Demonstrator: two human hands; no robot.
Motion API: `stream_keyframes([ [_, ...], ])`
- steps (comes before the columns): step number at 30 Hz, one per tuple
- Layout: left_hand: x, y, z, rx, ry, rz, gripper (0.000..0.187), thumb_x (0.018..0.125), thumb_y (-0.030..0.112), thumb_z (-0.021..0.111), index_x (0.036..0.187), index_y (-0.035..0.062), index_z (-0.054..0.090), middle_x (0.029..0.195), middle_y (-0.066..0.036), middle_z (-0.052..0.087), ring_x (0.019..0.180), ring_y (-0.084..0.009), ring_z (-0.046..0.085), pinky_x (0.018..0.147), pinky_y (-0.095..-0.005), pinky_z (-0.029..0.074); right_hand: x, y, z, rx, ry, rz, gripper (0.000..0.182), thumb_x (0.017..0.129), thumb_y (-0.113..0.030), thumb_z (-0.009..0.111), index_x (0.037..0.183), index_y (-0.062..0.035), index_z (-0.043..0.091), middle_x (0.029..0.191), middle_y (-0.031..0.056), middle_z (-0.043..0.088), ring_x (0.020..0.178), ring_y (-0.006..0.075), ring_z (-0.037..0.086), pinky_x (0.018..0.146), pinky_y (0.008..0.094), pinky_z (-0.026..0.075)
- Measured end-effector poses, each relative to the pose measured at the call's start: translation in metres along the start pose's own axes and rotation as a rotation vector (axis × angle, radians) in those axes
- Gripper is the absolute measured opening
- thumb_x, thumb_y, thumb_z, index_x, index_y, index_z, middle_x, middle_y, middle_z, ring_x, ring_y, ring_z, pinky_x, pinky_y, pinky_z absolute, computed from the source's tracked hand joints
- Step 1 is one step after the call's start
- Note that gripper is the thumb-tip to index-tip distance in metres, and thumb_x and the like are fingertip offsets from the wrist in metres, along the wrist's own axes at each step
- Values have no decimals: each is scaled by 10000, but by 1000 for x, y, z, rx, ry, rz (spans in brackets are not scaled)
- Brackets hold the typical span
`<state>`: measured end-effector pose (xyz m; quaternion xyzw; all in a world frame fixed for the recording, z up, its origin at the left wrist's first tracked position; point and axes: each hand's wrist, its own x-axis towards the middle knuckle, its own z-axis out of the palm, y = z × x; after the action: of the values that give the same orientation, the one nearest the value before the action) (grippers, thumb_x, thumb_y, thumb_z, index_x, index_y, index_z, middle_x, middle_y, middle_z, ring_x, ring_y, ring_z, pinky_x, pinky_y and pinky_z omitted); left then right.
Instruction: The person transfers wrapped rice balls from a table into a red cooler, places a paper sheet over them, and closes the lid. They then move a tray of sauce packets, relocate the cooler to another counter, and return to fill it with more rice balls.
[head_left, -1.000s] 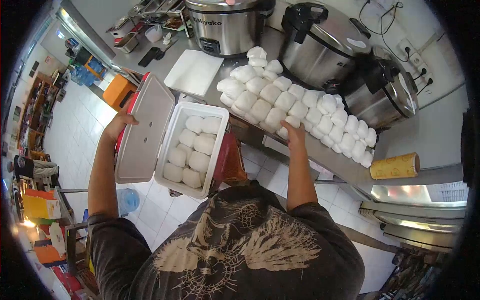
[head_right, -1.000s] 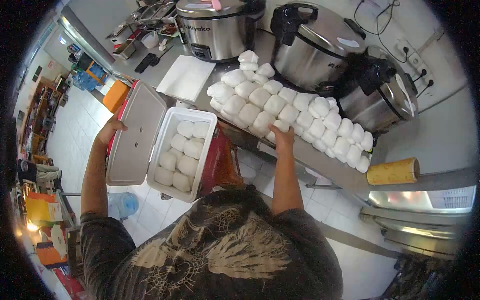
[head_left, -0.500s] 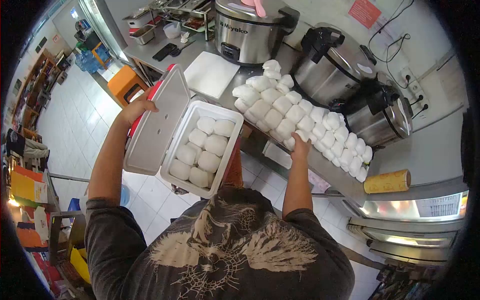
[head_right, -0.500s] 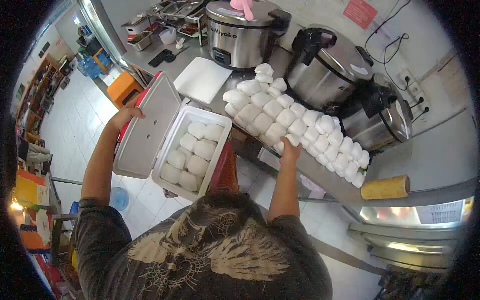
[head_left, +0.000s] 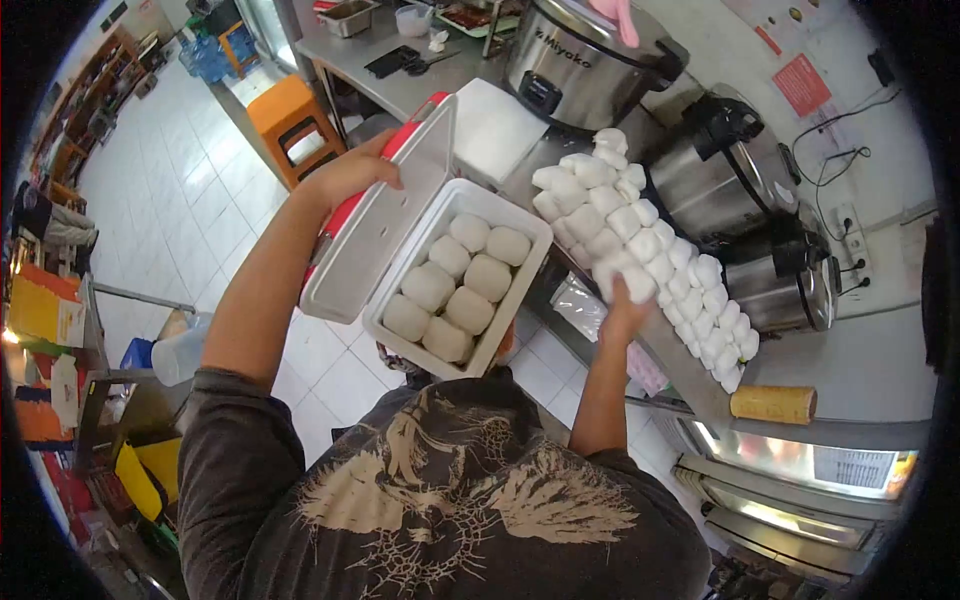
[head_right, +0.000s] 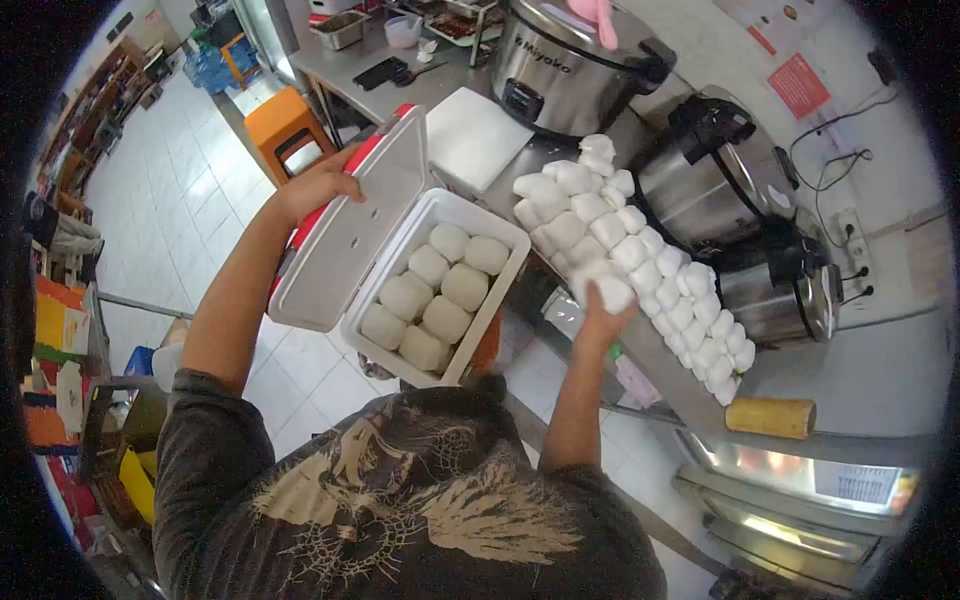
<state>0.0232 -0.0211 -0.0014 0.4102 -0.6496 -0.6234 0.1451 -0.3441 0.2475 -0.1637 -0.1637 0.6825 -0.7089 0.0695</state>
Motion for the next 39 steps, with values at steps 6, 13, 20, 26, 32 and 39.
stream_keyframes([
  [6, 2, -3, -3, -11, -42, 19, 924, 691, 158, 673, 1543, 87, 323, 1273, -164, 582, 1127, -267, 590, 966, -365, 486, -43, -1, 148, -371, -994, -141, 867, 681, -204, 878, 1413, 3, 462, 1216, 144, 620, 1128, 238, 589, 973, 350, 490],
  [13, 8, -12, -10, -90, -48, 40, 902, 694, 106, 677, 1535, 93, 352, 1254, -138, 599, 1121, -244, 581, 994, -344, 455, -74, 43, 236, -860, -1567, -223, 1016, 653, -406, 863, 1457, 29, 420, 1448, 279, 491, 1370, 393, 454, 1169, 410, 342],
  [20, -11, 8, -5, -94, -31, 15, 915, 690, 104, 682, 1541, 88, 346, 1277, -153, 602, 1152, -259, 579, 999, -344, 456, -31, 35, 246, -834, -1284, -254, 906, 642, -365, 881, 1377, 19, 515, 1342, 232, 591, 1258, 345, 561, 1092, 389, 423],
  [26, -7, 7, -6, -9, -10, 34, 924, 695, 98, 673, 1551, 88, 326, 1250, -154, 601, 1115, -257, 586, 969, -345, 474, -64, 43, 222, -919, -952, -773, 473, 811, -261, 736, 1200, -21, 613, 1114, 194, 659, 1075, 345, 623, 939, 454, 509],
  [32, 3, -2, 2, -29, -29, -5, 952, 688, 105, 667, 1563, 89, 292, 1216, -160, 601, 1076, -248, 592, 948, -344, 483, -51, 78, 192, -1196, -905, -790, 291, 853, -150, 662, 1125, -47, 665, 1079, 159, 656, 1033, 347, 606, 909, 460, 505],
  [39, -6, 13, 29, 28, -2, -30, 960, 669, 117, 671, 1555, 126, 301, 1266, -157, 581, 1143, -276, 570, 992, -370, 466, -40, 27, 134, -602, -678, -809, 282, 855, -173, 674, 1102, -40, 648, 1075, 183, 629, 1058, 371, 566, 981, 502, 425],
])
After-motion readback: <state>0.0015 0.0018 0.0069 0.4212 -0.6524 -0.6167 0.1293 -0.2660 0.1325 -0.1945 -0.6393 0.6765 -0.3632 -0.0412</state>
